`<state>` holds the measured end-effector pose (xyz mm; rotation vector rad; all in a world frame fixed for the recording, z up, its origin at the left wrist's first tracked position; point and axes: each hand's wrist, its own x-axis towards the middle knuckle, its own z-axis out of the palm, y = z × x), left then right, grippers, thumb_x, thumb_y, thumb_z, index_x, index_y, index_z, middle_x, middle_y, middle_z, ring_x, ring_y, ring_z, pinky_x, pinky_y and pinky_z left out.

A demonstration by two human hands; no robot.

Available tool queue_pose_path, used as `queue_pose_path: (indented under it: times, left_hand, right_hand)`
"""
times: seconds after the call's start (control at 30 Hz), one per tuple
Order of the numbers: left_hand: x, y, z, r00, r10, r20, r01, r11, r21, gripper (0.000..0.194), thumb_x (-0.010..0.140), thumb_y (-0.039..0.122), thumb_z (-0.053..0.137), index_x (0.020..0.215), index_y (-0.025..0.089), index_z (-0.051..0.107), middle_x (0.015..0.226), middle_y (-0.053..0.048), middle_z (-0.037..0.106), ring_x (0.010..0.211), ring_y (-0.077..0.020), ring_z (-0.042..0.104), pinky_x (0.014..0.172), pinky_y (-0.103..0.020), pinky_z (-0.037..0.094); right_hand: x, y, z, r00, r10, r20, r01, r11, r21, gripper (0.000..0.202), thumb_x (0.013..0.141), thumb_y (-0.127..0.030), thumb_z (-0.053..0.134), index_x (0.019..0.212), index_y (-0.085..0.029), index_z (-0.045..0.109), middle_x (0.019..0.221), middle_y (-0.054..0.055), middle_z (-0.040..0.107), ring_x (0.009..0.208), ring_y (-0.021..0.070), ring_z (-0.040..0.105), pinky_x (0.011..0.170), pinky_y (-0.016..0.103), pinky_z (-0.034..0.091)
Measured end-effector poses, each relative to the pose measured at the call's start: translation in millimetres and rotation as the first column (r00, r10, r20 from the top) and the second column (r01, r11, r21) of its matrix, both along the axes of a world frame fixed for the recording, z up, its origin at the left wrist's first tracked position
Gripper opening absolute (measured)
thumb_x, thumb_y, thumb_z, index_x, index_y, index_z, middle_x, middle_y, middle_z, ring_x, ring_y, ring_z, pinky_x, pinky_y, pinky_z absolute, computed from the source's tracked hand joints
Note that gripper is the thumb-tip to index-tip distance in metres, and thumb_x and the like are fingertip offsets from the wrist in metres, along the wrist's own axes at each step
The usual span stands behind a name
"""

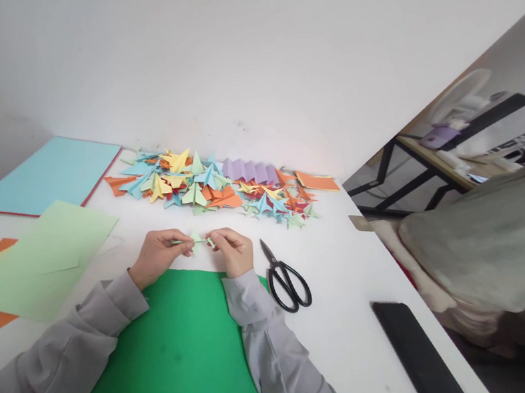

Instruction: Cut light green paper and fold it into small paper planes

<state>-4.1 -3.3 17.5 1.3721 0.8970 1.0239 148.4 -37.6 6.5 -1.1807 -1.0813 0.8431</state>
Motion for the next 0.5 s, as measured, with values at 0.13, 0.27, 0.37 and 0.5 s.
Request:
queue_pose_path:
  times: [0.13,0.27,0.37,0.5]
  left_hand:
    - [-0.3,0.3,-0.7,1.000,0.000,-0.004,0.000,1.000,0.005,0.010,0.057,0.021,0.068,0.061,0.012,0.066,0.055,-0.002,0.062,0.049,-0.0121,0.058,0.052,-0.025,0.050]
    - [-0.6,1.4,-3.3,0.999,0.044,-0.004,-0.044,0.999,0.009,0.010,0.058,0.020,0.068,0.062,0.012,0.066,0.057,-0.002,0.063,0.049,-0.0119,0.059,0.051,-0.024,0.050]
    - [-0.5,2.7,-5.7,0.995,0.103,-0.008,-0.103,0.995,0.010,0.010,0.057,0.020,0.068,0.062,0.012,0.065,0.059,-0.002,0.064,0.048,-0.0119,0.059,0.049,-0.023,0.049]
    - [-0.1,3.8,-6.4,0.990,0.140,-0.019,-0.140,0.990,0.020,0.007,0.058,0.018,0.066,0.062,0.012,0.065,0.060,-0.003,0.064,0.049,-0.0120,0.059,0.049,-0.023,0.049]
  right_hand:
    - [0.9,1.8,-4.6,0.996,-0.027,-0.083,0.024,0.999,-0.032,0.018,0.068,-0.034,0.061,0.066,-0.018,0.068,0.064,0.001,0.063,0.055,0.0122,0.054,0.051,0.026,0.043]
    - [6.4,6.3,-7.5,0.966,-0.084,-0.243,0.070,0.995,-0.065,0.024,0.070,-0.040,0.056,0.067,-0.018,0.066,0.056,0.000,0.061,0.050,0.0111,0.054,0.045,0.023,0.041]
    - [8.1,7.3,-6.6,0.962,-0.067,-0.266,0.037,0.993,-0.116,0.029,0.067,-0.043,0.059,0.055,-0.016,0.060,0.051,0.001,0.060,0.044,0.0102,0.053,0.042,0.022,0.039]
    - [2.6,3.4,-1.9,0.968,0.054,-0.245,-0.107,0.972,-0.208,0.023,0.060,-0.038,0.064,0.055,-0.016,0.061,0.050,0.001,0.061,0.042,0.0111,0.053,0.042,0.023,0.039]
